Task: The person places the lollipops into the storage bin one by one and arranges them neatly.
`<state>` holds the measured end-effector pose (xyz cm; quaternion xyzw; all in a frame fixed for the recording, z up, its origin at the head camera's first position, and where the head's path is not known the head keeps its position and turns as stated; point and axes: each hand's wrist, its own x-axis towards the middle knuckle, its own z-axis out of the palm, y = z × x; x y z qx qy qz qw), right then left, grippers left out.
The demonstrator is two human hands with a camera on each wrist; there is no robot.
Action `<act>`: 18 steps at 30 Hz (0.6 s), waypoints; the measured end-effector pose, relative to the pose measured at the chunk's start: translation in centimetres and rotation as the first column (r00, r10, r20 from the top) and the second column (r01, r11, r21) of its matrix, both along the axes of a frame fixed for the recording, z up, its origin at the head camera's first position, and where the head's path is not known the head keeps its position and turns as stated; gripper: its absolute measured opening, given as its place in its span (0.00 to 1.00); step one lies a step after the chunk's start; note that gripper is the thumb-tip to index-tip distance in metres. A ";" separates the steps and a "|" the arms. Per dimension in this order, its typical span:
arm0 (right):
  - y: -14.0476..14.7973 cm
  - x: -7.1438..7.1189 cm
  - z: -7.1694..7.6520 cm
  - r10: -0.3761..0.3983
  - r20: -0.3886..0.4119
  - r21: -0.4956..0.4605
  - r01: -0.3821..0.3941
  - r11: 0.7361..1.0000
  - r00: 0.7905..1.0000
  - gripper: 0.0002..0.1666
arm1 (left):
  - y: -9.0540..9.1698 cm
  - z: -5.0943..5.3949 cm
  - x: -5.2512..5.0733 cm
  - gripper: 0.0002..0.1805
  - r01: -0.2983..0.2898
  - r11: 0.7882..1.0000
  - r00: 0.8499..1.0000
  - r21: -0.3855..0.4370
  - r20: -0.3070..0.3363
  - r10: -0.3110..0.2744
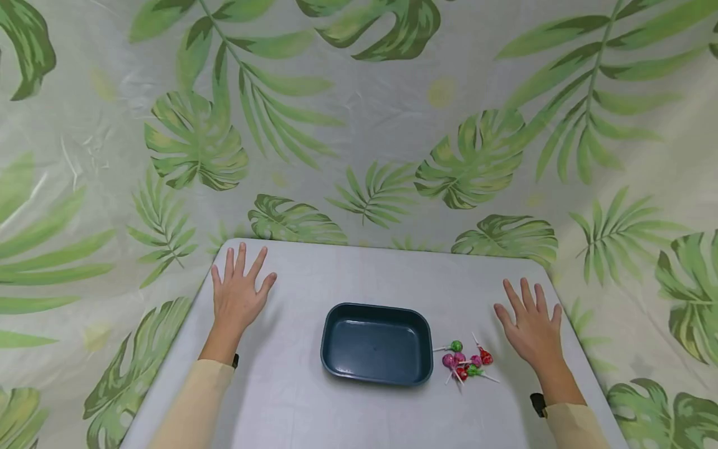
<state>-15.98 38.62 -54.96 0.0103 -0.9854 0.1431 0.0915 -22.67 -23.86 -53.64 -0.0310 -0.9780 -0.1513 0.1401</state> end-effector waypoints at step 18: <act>-1.5 0.9 0.8 0.011 -0.039 -0.036 -0.012 0.999 0.999 0.41 | 1.1 0.0 0.7 0.39 0.008 0.999 1.000 0.040 0.018 -0.009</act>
